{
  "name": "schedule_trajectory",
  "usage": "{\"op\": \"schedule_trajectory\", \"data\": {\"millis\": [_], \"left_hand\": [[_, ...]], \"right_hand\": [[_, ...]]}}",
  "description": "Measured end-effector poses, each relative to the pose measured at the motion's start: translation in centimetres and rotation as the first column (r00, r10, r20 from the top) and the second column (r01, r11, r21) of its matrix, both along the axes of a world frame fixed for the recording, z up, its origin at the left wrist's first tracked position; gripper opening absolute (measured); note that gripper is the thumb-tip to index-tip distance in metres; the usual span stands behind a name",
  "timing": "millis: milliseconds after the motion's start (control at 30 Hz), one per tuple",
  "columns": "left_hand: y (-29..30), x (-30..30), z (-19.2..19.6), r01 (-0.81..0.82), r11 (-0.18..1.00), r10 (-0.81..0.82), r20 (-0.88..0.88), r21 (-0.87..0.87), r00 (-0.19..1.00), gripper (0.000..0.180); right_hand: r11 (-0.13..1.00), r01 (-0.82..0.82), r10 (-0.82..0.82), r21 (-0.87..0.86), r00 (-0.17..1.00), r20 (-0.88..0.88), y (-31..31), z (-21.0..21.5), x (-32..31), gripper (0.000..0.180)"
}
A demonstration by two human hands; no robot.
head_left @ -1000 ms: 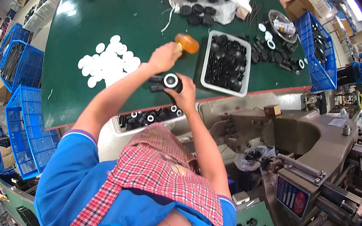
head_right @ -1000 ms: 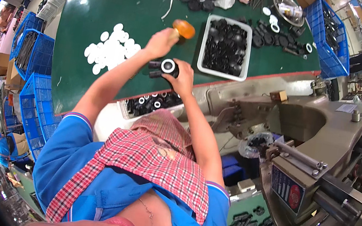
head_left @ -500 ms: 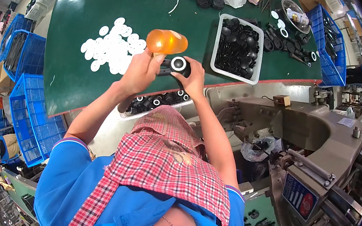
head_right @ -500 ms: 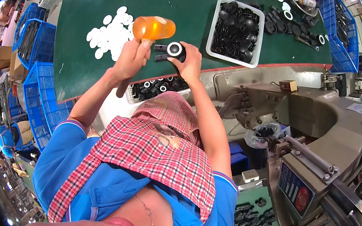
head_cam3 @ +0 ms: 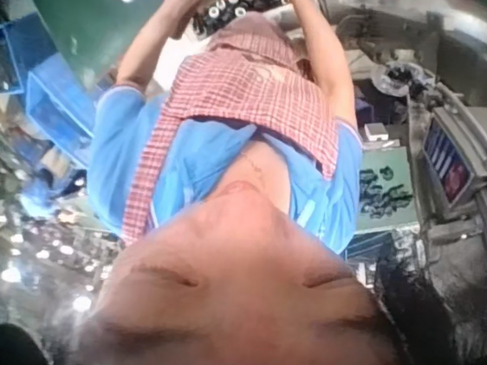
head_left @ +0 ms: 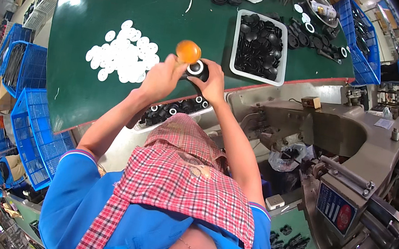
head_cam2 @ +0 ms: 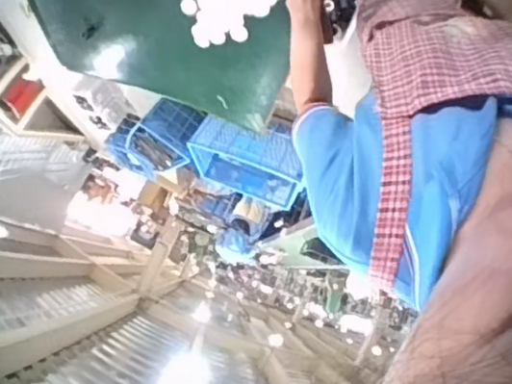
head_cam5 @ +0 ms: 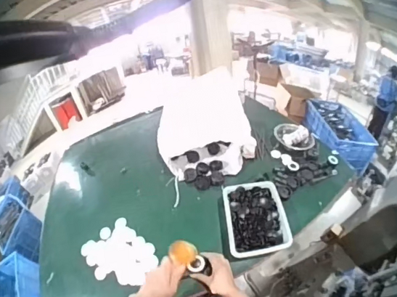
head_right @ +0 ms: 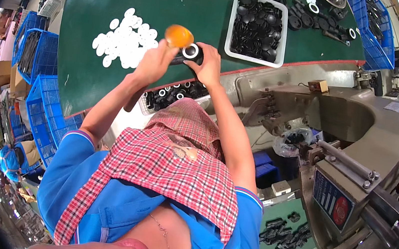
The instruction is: The person repeatedly assembles small black and white plastic components at a workbench. They pick up a black part, insert a white disc, use a rubber mallet to tap it into place, then place the assembled unit into a tray. The cycle repeats continuously.
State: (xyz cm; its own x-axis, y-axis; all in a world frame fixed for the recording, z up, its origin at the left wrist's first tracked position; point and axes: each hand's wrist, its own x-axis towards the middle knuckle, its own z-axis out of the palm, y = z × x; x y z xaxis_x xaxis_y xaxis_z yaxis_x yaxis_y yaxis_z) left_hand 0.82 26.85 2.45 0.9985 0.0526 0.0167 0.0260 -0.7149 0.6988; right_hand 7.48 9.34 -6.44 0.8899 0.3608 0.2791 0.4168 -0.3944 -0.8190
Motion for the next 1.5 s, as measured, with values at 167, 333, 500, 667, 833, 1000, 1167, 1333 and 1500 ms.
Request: {"op": "schedule_trajectory", "data": {"millis": [167, 333, 500, 667, 833, 1000, 1167, 1333, 1500], "left_hand": [[0.8, 7.1, -0.7, -0.096, 0.986, 0.087, 0.071, 0.134, 0.994, 0.036], [0.7, 12.6, -5.6, -0.091, 0.978, 0.017, 0.36, 0.189, 0.933, 0.044], [0.9, 10.4, -3.4, 0.019, 1.0, -0.009, 0.395, -0.023, 0.919, 0.041], [0.6, 5.4, -1.2, 0.084, 0.984, -0.026, 0.339, -0.155, 0.94, 0.029], [-1.3, 0.7, -1.6, 0.095, 0.985, -0.057, 0.243, -0.145, 0.968, 0.026], [-5.3, -7.3, -3.8, 0.262, 0.952, -0.235, 0.172, -0.158, 0.957, 0.026], [-12.4, -15.5, -5.1, 0.587, 0.797, -0.579, 0.097, -0.143, 0.81, 0.023], [-19.1, -21.8, -3.3, 0.789, 0.606, -0.792, 0.015, -0.101, 0.61, 0.023], [-21.4, -23.9, -3.2, 0.879, 0.469, -0.882, 0.003, -0.085, 0.471, 0.024]], "right_hand": [[0.997, 0.015, -0.011, -0.078, 0.999, 0.043, 0.3, 0.5, 0.3, 0.063], [0.998, 0.0, 0.006, 0.064, 0.996, -0.088, -1.5, 0.3, -1.7, 0.061], [0.96, 0.229, -0.138, 0.162, 0.887, -0.44, -8.0, 1.2, -10.2, 0.058], [0.861, 0.505, -0.32, 0.064, 0.633, -0.705, -10.0, -8.4, -15.7, 0.049], [0.928, 0.363, -0.111, 0.081, 0.478, -0.871, -6.0, -11.6, -17.4, 0.062], [0.95, 0.296, -0.303, -0.101, 0.787, -0.537, -11.5, -9.5, -27.0, 0.043], [0.461, 0.858, -0.866, -0.225, 0.38, -0.325, -23.9, -5.6, -43.6, 0.033], [-0.309, 0.766, -0.951, -0.564, -0.247, 0.186, -36.3, -6.2, -69.8, 0.034], [-0.375, 0.205, -0.681, -0.904, -0.722, 0.119, -38.3, -6.1, -82.0, 0.069]]}}
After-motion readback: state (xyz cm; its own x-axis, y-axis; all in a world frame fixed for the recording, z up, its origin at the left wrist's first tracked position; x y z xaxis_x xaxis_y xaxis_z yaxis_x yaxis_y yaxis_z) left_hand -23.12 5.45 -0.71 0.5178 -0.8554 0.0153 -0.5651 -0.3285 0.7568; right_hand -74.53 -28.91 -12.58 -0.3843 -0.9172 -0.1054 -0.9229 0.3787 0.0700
